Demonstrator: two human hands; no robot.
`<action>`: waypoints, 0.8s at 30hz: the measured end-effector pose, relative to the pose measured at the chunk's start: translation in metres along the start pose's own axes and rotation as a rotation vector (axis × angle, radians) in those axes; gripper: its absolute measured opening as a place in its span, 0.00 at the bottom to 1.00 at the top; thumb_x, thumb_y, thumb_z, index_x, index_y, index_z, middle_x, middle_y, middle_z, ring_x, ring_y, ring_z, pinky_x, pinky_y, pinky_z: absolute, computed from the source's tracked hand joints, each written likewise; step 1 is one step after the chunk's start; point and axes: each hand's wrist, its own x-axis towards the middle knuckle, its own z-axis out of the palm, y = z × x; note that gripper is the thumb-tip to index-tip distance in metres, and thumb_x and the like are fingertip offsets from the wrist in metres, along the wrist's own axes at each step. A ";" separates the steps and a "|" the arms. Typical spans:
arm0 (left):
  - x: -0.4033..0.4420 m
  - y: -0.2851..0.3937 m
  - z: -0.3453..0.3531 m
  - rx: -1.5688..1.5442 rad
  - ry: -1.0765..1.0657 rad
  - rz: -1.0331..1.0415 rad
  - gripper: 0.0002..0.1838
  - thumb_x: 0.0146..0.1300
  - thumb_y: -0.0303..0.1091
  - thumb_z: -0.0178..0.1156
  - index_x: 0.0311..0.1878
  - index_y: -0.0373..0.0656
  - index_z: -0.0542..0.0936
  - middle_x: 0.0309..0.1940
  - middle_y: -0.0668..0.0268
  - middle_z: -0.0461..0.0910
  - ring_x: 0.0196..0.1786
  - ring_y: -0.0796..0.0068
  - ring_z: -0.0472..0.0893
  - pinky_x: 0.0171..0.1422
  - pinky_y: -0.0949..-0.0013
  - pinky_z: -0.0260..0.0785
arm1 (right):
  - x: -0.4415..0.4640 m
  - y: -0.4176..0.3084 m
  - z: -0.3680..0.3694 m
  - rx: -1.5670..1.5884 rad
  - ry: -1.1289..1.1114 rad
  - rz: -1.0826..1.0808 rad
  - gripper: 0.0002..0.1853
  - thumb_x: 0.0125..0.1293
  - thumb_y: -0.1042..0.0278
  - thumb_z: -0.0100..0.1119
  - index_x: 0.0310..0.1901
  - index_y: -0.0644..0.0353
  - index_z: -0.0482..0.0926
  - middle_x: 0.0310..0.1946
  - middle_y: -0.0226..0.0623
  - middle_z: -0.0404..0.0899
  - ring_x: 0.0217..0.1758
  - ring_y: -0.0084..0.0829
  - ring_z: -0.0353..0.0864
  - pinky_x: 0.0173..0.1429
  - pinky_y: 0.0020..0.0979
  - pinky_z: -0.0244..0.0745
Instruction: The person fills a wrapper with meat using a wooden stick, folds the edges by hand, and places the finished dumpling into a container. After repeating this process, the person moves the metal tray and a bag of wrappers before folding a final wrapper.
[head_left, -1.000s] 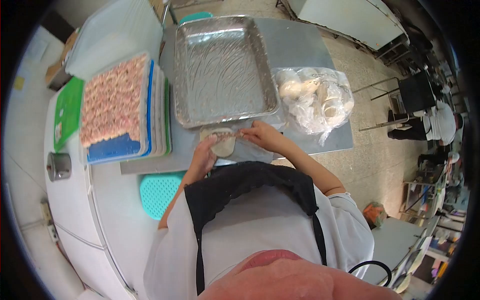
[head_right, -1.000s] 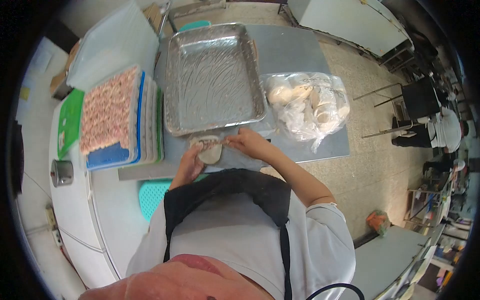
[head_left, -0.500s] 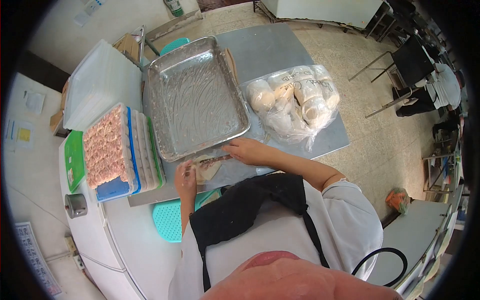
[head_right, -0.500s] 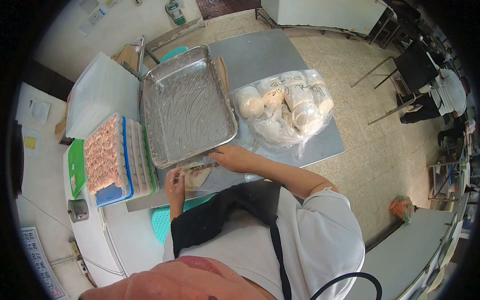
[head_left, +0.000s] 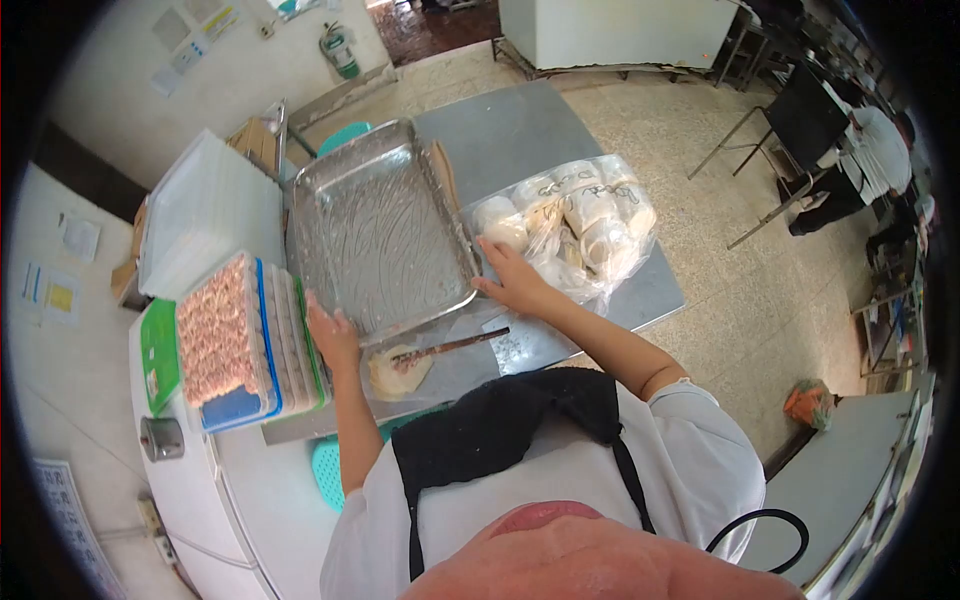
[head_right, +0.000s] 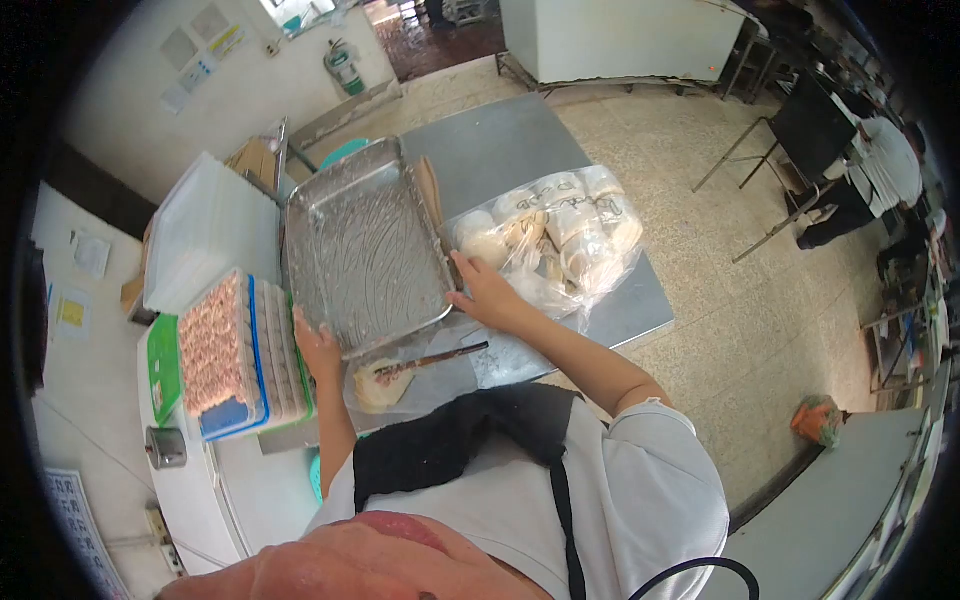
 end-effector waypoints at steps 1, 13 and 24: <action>0.001 -0.003 0.001 -0.010 0.004 0.023 0.33 0.60 0.26 0.57 0.70 0.36 0.62 0.68 0.44 0.63 0.70 0.44 0.62 0.74 0.52 0.52 | 0.001 0.006 0.004 -0.008 0.024 0.001 0.36 0.66 0.56 0.61 0.69 0.64 0.59 0.52 0.52 0.73 0.53 0.49 0.76 0.56 0.39 0.72; -0.024 -0.072 -0.002 -0.849 -0.043 -1.030 0.30 0.55 0.33 0.63 0.62 0.34 0.70 0.53 0.50 0.76 0.55 0.52 0.78 0.59 0.55 0.71 | 0.015 0.018 0.035 0.432 -0.312 0.272 0.40 0.64 0.49 0.61 0.72 0.60 0.56 0.54 0.52 0.76 0.53 0.42 0.78 0.56 0.37 0.71; 0.031 0.048 -0.079 -1.389 -0.357 -0.620 0.20 0.56 0.39 0.61 0.52 0.41 0.76 0.50 0.58 0.79 0.54 0.56 0.78 0.52 0.49 0.70 | 0.062 0.009 -0.059 1.088 -0.202 0.593 0.36 0.60 0.59 0.64 0.67 0.64 0.62 0.48 0.41 0.76 0.44 0.35 0.80 0.43 0.33 0.82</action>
